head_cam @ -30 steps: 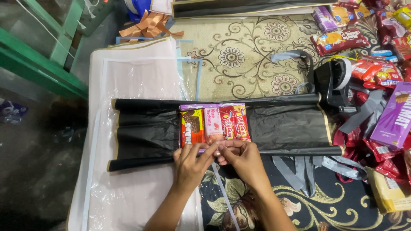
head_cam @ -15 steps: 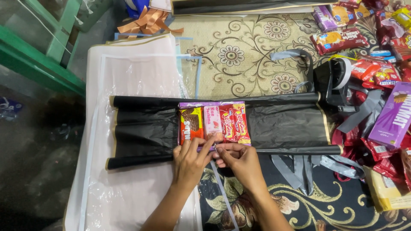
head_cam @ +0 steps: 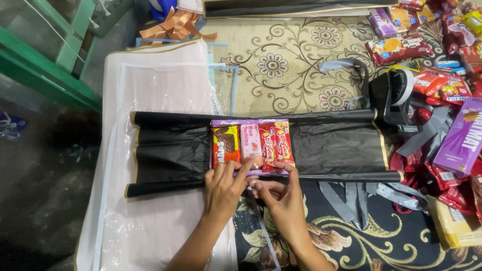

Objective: Wrapping a set of snack bars in decorative paper to create a bouquet.

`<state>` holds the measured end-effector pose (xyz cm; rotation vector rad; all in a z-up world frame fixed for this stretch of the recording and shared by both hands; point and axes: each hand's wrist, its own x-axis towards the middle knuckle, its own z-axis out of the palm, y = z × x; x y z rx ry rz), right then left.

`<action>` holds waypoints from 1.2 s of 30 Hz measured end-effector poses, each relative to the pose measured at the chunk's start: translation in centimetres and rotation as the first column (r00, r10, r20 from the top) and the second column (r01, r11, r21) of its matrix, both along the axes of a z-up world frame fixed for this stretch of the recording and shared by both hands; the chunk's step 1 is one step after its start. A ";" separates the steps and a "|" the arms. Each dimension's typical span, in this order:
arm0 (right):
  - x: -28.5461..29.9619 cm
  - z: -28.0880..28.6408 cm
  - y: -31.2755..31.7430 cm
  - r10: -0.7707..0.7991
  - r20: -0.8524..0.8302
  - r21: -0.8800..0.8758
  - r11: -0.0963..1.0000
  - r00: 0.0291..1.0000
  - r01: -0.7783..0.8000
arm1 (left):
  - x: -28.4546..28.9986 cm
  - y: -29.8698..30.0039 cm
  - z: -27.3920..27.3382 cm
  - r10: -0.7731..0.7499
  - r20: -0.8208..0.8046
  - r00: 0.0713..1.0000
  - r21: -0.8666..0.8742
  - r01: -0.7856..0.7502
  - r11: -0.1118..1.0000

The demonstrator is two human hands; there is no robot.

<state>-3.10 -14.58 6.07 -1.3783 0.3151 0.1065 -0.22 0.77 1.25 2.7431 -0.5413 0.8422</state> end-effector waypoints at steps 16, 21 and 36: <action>-0.7 -0.4 0.5 -0.057 0.040 0.017 0.998 0.998 0.056 | 0.1 0.2 0.1 -0.034 0.093 0.995 0.137 0.021 0.990; -0.2 0.2 0.0 -0.001 -0.058 0.022 1.000 0.998 0.003 | 0.1 0.1 -0.1 -0.023 0.091 0.996 0.145 0.010 0.989; -0.5 -1.4 0.5 0.001 0.057 -0.166 0.986 0.998 0.008 | 0.3 0.2 -0.9 -0.020 0.135 0.991 0.186 -0.006 0.983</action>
